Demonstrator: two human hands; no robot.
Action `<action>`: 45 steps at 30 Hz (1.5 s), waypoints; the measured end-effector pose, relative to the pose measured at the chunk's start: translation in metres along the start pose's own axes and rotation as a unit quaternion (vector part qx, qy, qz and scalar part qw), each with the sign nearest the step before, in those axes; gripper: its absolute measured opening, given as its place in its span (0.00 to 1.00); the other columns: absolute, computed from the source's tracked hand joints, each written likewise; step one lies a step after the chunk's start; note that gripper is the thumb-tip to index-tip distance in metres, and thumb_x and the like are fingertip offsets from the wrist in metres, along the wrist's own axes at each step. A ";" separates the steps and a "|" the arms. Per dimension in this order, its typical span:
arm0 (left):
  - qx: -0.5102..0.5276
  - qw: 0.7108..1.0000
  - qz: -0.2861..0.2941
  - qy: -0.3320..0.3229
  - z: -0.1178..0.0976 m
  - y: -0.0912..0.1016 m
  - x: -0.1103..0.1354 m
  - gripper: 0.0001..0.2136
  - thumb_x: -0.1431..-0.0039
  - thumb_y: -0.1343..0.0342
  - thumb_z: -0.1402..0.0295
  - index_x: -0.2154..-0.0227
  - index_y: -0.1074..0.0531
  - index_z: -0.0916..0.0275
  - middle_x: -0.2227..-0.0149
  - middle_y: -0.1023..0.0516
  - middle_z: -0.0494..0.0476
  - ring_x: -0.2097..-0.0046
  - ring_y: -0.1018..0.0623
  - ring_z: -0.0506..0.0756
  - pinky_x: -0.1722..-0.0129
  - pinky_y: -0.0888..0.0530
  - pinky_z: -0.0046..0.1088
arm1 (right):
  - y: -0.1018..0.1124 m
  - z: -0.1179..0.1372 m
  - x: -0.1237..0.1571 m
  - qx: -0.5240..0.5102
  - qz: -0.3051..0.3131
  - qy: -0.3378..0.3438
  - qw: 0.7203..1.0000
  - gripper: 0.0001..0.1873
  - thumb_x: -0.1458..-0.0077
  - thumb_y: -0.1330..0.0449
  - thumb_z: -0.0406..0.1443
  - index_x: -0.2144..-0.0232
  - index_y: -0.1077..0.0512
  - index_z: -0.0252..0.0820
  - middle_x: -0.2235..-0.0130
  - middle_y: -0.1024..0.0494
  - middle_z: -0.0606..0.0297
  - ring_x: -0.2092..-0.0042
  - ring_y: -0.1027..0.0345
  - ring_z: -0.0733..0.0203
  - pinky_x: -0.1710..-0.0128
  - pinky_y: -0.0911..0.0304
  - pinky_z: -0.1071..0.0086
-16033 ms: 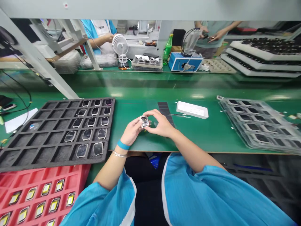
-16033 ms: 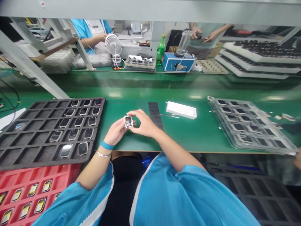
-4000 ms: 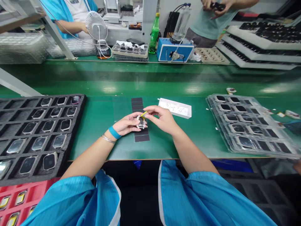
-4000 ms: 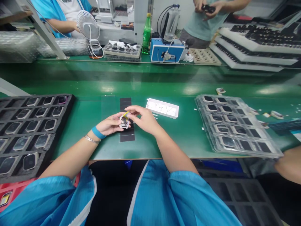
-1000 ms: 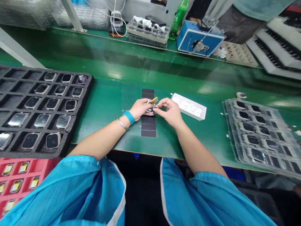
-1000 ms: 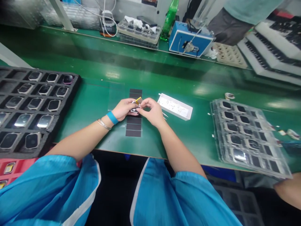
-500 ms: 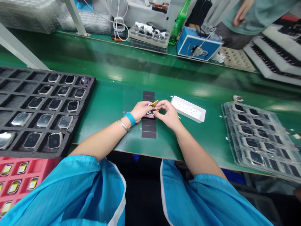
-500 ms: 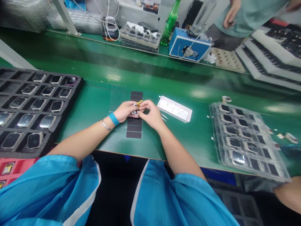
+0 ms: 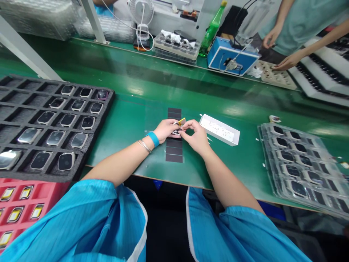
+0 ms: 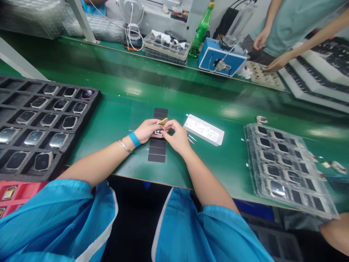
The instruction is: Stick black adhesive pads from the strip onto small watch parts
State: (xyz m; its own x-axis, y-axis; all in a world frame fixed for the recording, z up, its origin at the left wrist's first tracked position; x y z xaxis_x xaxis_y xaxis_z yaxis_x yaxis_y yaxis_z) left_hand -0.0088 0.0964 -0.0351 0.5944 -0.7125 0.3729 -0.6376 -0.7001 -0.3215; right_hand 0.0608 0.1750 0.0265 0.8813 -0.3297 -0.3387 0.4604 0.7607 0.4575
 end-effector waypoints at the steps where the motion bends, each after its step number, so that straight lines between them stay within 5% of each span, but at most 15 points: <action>1: 0.005 1.000 -0.004 -0.001 0.000 0.001 0.000 0.04 0.49 0.43 0.79 0.70 0.27 0.67 0.75 0.24 0.52 0.76 0.25 0.47 0.72 0.22 0.23 | 0.000 0.003 0.001 0.020 -0.004 0.005 1.000 0.07 0.50 0.38 0.36 0.68 0.33 0.44 0.67 0.25 0.67 0.65 0.30 0.60 0.60 0.34 0.63; 9: 0.029 0.999 -0.009 -0.017 -0.003 0.005 0.001 0.06 0.49 0.44 0.80 0.67 0.27 0.67 0.73 0.23 0.53 0.75 0.24 0.47 0.73 0.22 0.24 | 0.006 0.020 0.004 0.158 -0.070 0.056 0.983 0.07 0.52 0.36 0.33 0.71 0.32 0.44 0.63 0.29 0.59 0.56 0.34 0.51 0.52 0.37 0.55; 14: 0.005 1.000 0.008 -0.008 -0.001 -0.001 0.004 0.06 0.48 0.43 0.79 0.66 0.28 0.67 0.75 0.22 0.54 0.74 0.21 0.51 0.73 0.22 0.26 | 0.015 -0.020 -0.006 0.005 -0.064 -0.038 0.997 0.20 0.54 0.33 0.41 0.58 0.30 0.42 0.56 0.28 0.58 0.56 0.31 0.54 0.55 0.33 0.57; 17: -0.013 1.000 0.014 -0.001 0.001 -0.004 0.005 0.07 0.49 0.42 0.79 0.66 0.28 0.67 0.74 0.22 0.53 0.75 0.21 0.52 0.74 0.23 0.25 | 0.011 -0.032 -0.010 -0.054 -0.026 -0.072 0.996 0.15 0.49 0.36 0.45 0.62 0.27 0.43 0.62 0.24 0.62 0.60 0.29 0.57 0.56 0.33 0.59; 26: 0.044 0.993 0.107 0.026 0.002 -0.015 0.005 0.16 0.54 0.42 0.83 0.60 0.26 0.66 0.68 0.20 0.55 0.68 0.18 0.52 0.61 0.21 0.28 | 0.023 -0.004 -0.005 0.015 -0.076 0.000 0.997 0.08 0.45 0.39 0.42 0.69 0.27 0.44 0.66 0.22 0.64 0.61 0.28 0.56 0.55 0.35 0.61; 38: 0.018 0.999 0.045 0.009 0.007 -0.004 -0.004 0.12 0.51 0.41 0.83 0.63 0.28 0.66 0.73 0.23 0.52 0.72 0.21 0.50 0.66 0.21 0.27 | 0.020 0.001 -0.001 0.072 -0.096 0.030 0.992 0.09 0.43 0.40 0.43 0.68 0.25 0.45 0.65 0.20 0.62 0.60 0.26 0.53 0.56 0.32 0.57; 45: 0.121 0.990 0.053 0.057 0.026 -0.013 -0.016 0.09 0.56 0.46 0.80 0.73 0.26 0.62 0.72 0.25 0.54 0.71 0.24 0.48 0.61 0.22 0.31 | 0.013 0.019 0.006 0.219 -0.079 0.146 0.962 0.09 0.43 0.42 0.48 0.70 0.25 0.56 0.70 0.20 0.60 0.65 0.25 0.49 0.43 0.41 0.45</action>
Point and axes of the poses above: each hand's wrist, its own x-axis away from the middle knuckle, its own y-axis out of the back of the hand, z = x × y, the point moved 10 cm from there along -x, towards the middle knuckle
